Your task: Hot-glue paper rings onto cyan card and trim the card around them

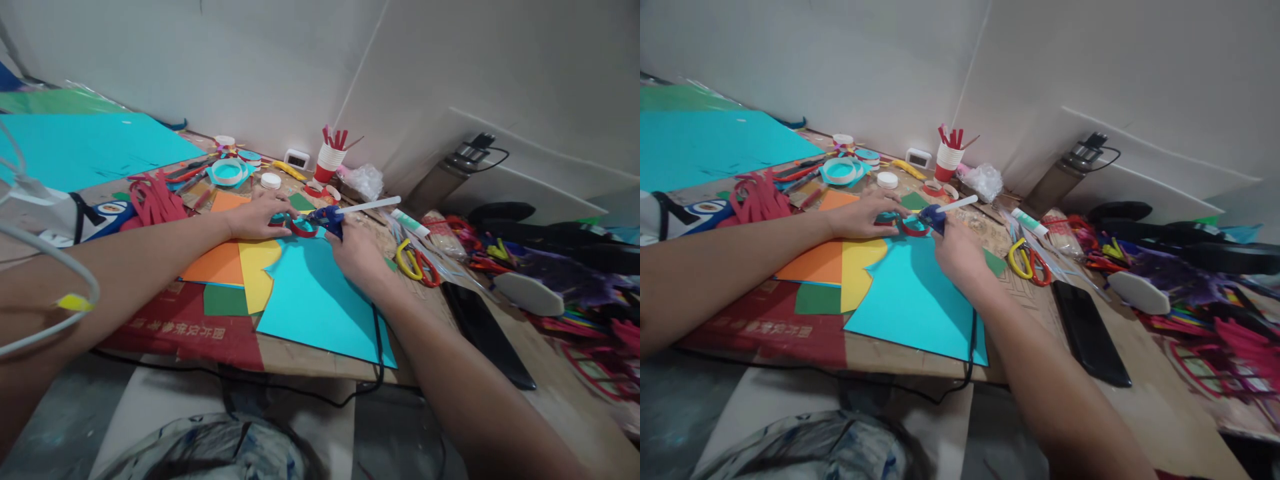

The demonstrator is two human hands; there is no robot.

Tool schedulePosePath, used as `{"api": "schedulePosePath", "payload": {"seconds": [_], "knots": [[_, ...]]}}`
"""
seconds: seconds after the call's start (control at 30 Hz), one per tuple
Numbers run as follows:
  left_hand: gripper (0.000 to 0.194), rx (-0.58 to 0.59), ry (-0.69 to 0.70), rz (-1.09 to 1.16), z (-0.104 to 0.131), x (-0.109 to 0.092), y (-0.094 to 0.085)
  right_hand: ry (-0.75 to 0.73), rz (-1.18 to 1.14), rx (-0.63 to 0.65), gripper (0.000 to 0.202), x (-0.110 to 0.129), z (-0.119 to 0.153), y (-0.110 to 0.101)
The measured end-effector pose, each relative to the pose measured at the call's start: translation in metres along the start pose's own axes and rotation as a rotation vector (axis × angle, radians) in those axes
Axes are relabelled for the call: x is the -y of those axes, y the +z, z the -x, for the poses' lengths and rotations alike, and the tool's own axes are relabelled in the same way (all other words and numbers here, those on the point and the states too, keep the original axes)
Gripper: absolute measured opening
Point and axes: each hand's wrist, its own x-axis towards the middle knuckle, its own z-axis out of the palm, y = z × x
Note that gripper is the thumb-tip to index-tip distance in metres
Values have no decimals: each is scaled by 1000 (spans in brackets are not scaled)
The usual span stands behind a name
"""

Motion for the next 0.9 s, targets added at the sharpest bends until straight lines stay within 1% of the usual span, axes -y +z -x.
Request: {"api": "schedulePosePath", "payload": {"seconds": [0.27,0.4,0.53,0.7,0.9], "knots": [[51,-18,4,-19,1,0,1,-4,45,-22,31,-3,6,-6],[50,-18,-5,-18,1,1,1,28,68,-8,32,-3,8,-9],[51,-12,-6,-13,1,-1,0,20,42,-13,34,-1,7,-10],[49,-10,-12,-5,0,-3,-1,3,24,-11,37,4,4,-8],[52,-12,1,-8,0,-1,0,18,27,11,36,4,-2,-3]]}}
